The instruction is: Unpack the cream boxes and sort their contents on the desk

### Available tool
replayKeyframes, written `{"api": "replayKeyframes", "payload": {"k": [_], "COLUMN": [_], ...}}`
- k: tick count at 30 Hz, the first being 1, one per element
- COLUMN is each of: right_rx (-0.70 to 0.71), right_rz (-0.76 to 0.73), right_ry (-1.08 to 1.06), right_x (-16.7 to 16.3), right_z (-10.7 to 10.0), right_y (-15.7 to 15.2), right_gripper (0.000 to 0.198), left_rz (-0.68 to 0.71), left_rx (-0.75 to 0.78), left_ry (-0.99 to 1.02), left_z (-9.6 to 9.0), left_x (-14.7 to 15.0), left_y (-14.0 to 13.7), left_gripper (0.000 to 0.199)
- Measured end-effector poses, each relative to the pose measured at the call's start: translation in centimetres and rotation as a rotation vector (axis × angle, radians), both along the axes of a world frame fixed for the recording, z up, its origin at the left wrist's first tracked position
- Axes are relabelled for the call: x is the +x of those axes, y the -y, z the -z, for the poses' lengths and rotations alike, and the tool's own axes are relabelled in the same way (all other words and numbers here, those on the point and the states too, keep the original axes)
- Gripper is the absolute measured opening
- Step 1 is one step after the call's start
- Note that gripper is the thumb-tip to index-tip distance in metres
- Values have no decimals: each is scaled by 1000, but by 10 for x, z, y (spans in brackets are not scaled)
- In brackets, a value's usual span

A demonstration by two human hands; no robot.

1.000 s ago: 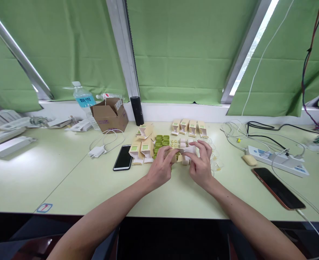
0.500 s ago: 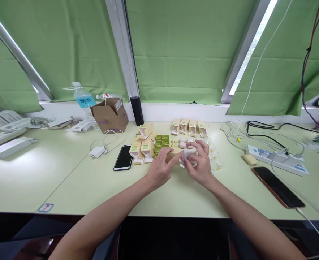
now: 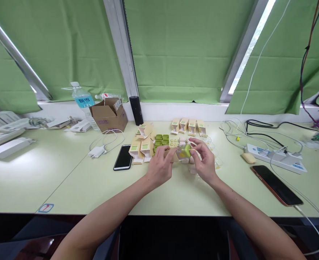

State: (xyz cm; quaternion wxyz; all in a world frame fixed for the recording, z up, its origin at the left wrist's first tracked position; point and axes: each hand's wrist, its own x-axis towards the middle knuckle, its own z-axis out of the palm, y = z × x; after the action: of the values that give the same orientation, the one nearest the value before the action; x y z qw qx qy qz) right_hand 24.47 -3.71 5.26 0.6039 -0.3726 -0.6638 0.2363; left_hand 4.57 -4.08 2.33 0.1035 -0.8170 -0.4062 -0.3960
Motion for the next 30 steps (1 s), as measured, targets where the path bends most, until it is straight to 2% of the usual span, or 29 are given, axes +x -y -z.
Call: {"api": "replayKeyframes", "payload": {"k": [3,6,8,10,13,15,17,20,24,27,30], "right_rx": [-94,-121,-115,-102,-83,-86,-96,-118,-183,-227,-266], "right_rz": [-21,54,102,126,142,142,129,93,48,20,-32], "right_ry": [-159,-236,-290,-349,-375,-347,-311,-268,-289,-318,-306], "right_x": [4,11,18,24,28,26,21,13,8,8,6], "right_z": [-1,-3,-5,-7,-8,-5,-2,3,7,6,2], "right_y": [-4,-10,-15,-19,-24,-24,-23,-21,-19,-20,-20], "right_gripper": [29,34,35,34,34,35,36,35,38,41,43], "left_rz": [-17,-24,19,127,384,531,611,613,578,574,453], "left_rx": [-42,-77,-128,-224,-443,-534,-528,-452,-432,-437,-383], "left_ry": [49,105,158,220,224,118,-23,-154,-131,49,324], "left_z": [-3,-5,-7,-8,-12,-14,-16,-19,-23,-22,-17], "left_x": [-3,-4,-4,-4,-4,-4,-4,-5,-10,-13,-13], "left_y": [-3,-5,-5,-3,1,4,6,6,2,-2,-5], "left_gripper": [75,72,67,63,58,58,61,66,75,61,41]}}
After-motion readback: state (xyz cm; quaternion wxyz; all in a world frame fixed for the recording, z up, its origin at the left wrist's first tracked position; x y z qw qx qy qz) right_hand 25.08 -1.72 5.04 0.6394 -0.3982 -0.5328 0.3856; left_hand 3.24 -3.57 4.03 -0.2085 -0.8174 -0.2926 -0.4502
